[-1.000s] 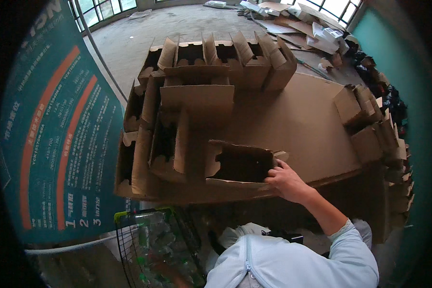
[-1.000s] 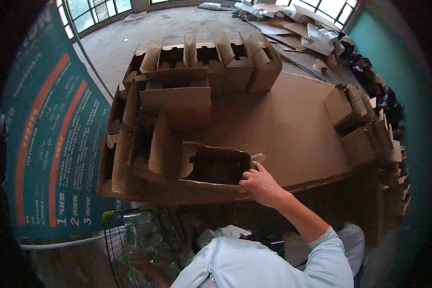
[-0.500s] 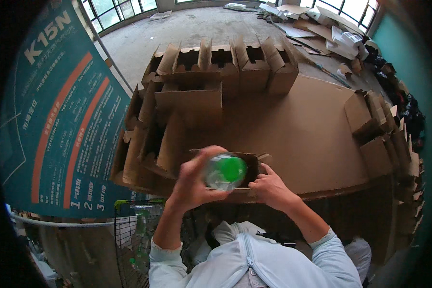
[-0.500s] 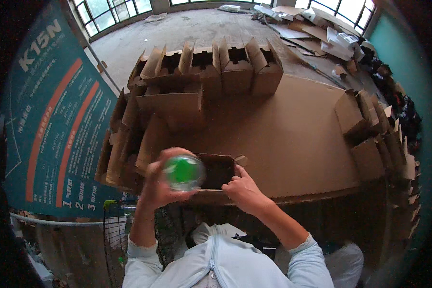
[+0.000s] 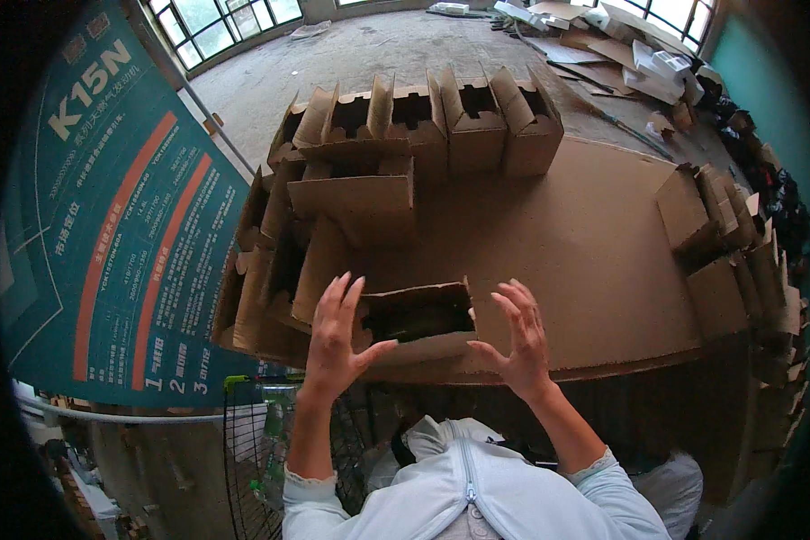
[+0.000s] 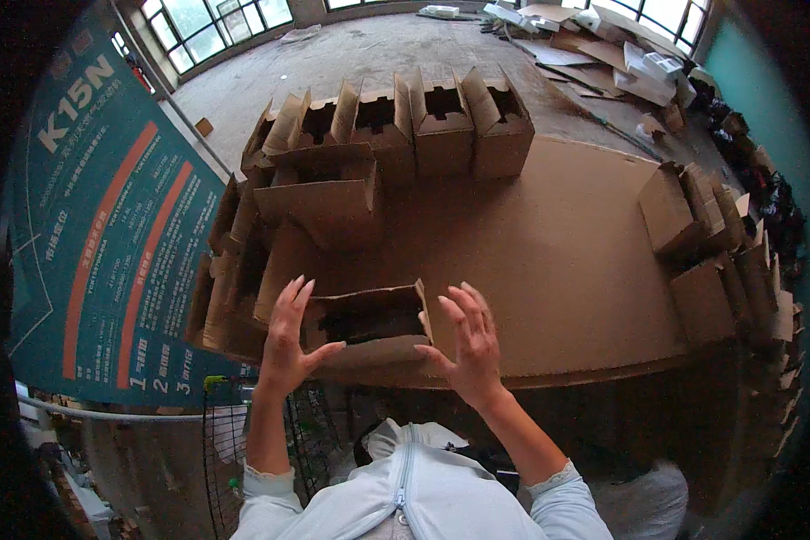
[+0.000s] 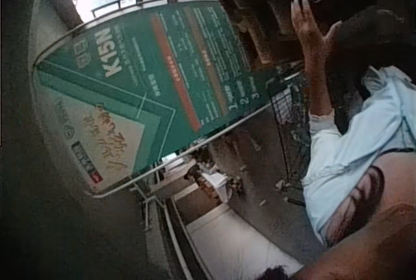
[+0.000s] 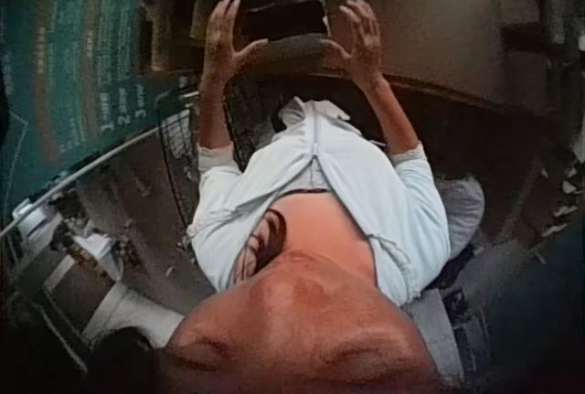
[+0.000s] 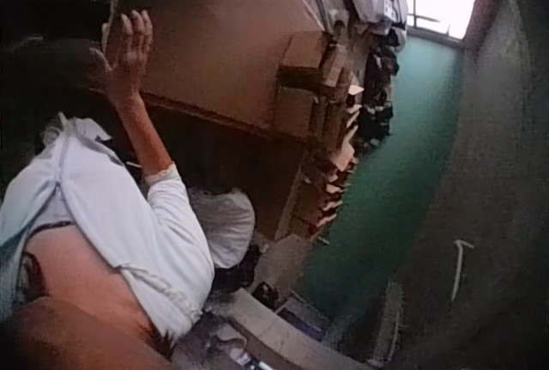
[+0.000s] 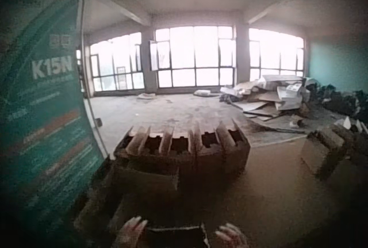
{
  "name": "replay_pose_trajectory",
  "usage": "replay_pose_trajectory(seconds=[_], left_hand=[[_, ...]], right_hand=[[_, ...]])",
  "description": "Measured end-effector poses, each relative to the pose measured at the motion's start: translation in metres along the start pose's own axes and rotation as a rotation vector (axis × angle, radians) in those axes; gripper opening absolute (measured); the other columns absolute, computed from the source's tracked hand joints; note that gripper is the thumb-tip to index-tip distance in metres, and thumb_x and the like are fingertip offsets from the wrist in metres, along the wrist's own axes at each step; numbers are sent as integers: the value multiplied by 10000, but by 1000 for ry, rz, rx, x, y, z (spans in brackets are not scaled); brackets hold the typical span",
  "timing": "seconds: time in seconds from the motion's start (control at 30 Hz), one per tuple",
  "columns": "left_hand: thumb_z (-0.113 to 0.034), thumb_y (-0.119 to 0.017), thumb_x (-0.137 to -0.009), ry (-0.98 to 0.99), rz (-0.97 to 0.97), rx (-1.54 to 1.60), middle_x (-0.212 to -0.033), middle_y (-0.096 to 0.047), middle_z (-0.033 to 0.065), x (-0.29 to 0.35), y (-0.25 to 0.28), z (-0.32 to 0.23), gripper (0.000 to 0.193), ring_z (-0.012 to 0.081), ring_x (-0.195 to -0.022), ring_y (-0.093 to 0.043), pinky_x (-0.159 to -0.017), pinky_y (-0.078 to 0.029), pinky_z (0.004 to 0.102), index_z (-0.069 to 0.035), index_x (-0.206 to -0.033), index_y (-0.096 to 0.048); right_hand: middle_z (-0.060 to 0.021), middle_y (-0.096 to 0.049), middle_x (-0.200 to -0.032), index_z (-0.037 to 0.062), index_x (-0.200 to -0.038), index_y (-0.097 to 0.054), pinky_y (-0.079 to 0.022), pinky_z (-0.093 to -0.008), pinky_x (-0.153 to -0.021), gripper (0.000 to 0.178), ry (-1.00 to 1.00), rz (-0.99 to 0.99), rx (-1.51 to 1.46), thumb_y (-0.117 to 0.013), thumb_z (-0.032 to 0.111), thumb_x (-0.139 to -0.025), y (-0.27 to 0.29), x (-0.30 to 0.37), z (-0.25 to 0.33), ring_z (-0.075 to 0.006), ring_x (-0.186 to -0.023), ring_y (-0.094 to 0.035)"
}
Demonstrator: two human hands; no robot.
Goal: The person folds cardboard box inserts by hand and arranges them in rows on a table, including placing a plastic bottle inside one box and shifting the folded boxes to organize the workspace.
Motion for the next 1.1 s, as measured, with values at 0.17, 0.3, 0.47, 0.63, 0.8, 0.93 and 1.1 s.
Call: replay_pose_trajectory(seconds=[0.17,0.3,0.47,0.63,0.8,0.93,1.1], left_hand=[[-263,-724,-818,116,35,237,-1343,-453,135,29,-25,25,615,344,-1301,-396,-1067,-361,416,-61,-1348,-488],[-160,-719,-797,33,95,-69,-1245,-488,128,24,-29,36,547,328,-1250,-425,-1052,-364,414,-80,-1303,-525],[-189,-704,-823,-66,154,-32,-1441,-384,136,14,-45,47,615,360,-1377,-293,-1130,-261,477,-188,-1386,-457],[-420,-730,-768,-149,330,-53,-1507,-265,179,23,-49,49,825,408,-1404,-206,-1139,-194,549,-304,-1476,-323],[-417,-761,-725,-250,346,-224,-1412,-334,244,23,-51,51,860,463,-1264,-341,-1076,-259,570,-308,-1467,-341],[-385,-757,-737,-22,14,-275,-1323,-383,250,43,-71,39,789,429,-1173,-387,-1001,-309,574,-285,-1433,-400],[-349,-724,-782,199,-49,-256,-1414,-324,259,49,-71,10,685,445,-1232,-363,-1022,-286,597,-222,-1400,-456]], right_hand=[[-133,-605,-1182,53,-1082,-644,-437,-403,-1012,406,33,460,-43,-773,129,-704,-44,19,-39,-350,-1234,-493],[-146,-513,-1335,78,-1239,-552,-388,-422,-1050,558,43,298,158,-745,111,-716,-45,-17,-8,-340,-1306,-422],[-178,-284,-1512,135,-1458,-324,-229,-468,-1152,822,257,769,144,-754,259,-770,-77,-20,-40,-367,-1401,-256],[-145,-181,-1563,180,-1492,-279,-160,-524,-1156,855,315,815,320,-701,387,-778,-67,-9,-12,-364,-1442,-146],[-140,-183,-1560,210,-1498,-255,-183,-551,-1142,957,548,759,661,-763,370,-704,-78,-18,-32,-384,-1435,-155],[-141,-277,-1515,184,-1479,-292,-285,-475,-1122,954,402,478,677,-797,249,-673,-97,-54,-41,-367,-1368,-309],[-132,-527,-1336,79,-1388,-452,-457,-309,-926,534,-696,183,-768,-625,249,-911,-185,-7,-138,-203,-1170,-532]])
Point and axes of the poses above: each hand's wrist, its own x-axis away from the middle knuckle, its own y-axis out of the back of the hand, z = x × y, the point moved 3 cm from there along -x, towards the middle knuckle
